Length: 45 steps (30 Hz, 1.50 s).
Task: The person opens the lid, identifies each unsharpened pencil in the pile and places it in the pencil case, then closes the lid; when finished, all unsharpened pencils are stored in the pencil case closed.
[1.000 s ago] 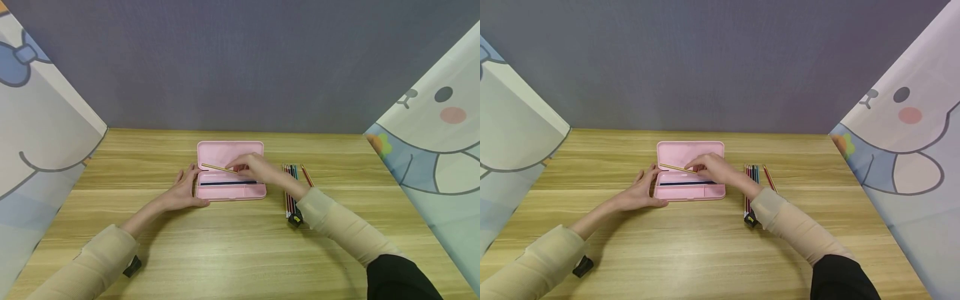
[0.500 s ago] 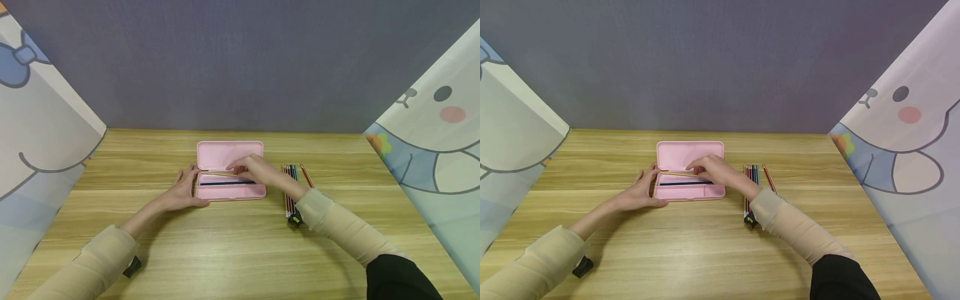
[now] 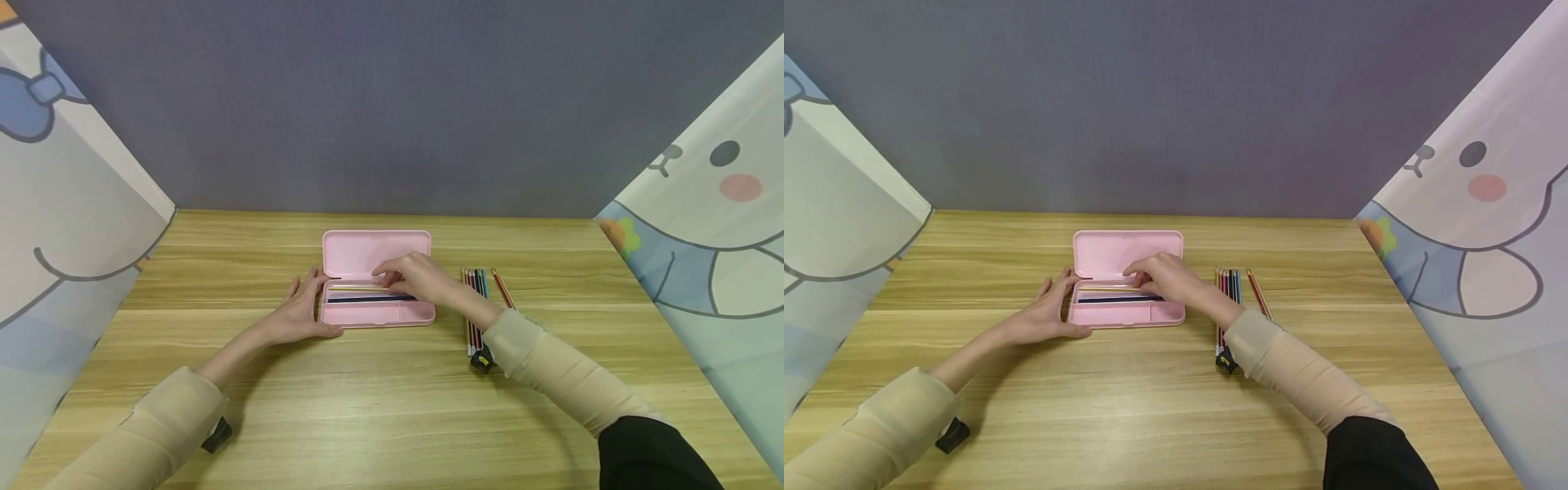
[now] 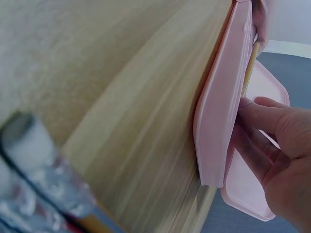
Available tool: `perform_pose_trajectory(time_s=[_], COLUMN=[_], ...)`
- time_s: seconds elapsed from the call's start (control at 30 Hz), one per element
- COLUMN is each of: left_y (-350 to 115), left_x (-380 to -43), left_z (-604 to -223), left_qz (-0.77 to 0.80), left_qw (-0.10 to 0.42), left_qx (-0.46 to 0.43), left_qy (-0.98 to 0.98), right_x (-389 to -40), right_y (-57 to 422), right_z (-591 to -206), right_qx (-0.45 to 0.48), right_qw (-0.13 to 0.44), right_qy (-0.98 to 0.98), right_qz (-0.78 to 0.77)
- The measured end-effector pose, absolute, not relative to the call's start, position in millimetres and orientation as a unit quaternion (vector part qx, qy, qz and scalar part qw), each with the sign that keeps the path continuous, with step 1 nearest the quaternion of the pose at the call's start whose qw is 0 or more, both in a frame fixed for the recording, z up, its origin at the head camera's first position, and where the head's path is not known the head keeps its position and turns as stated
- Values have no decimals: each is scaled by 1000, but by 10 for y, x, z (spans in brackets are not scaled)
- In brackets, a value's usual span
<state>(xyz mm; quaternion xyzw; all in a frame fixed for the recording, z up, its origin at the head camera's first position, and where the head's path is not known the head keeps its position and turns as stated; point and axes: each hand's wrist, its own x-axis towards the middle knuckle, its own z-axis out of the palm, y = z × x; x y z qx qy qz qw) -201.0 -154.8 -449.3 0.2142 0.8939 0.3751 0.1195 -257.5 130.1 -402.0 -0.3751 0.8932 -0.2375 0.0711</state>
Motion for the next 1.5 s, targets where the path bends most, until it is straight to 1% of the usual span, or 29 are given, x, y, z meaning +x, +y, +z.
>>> perform_pose_trajectory(time_s=[0.6, 0.9, 1.2, 1.5], left_y=[-1549, -1545, -1544, -1541], left_x=[-1996, -1997, -2007, -2013], left_z=[-4493, -4489, -4489, -4491], left_qz=[376, 375, 372, 374], left_qw=[121, 124, 123, 122], left_qx=[214, 211, 213, 214], left_qy=[894, 894, 895, 894], right_x=[-2564, -2556, -2572, -2523], right_y=[1289, 1308, 1401, 1638], right_z=[-4050, -4050, -4036, -3928], right_qx=[-371, -367, -381, -366], right_qw=[75, 76, 49, 33], right_qy=[895, 890, 879, 874], right_qz=[-235, -260, -284, -319])
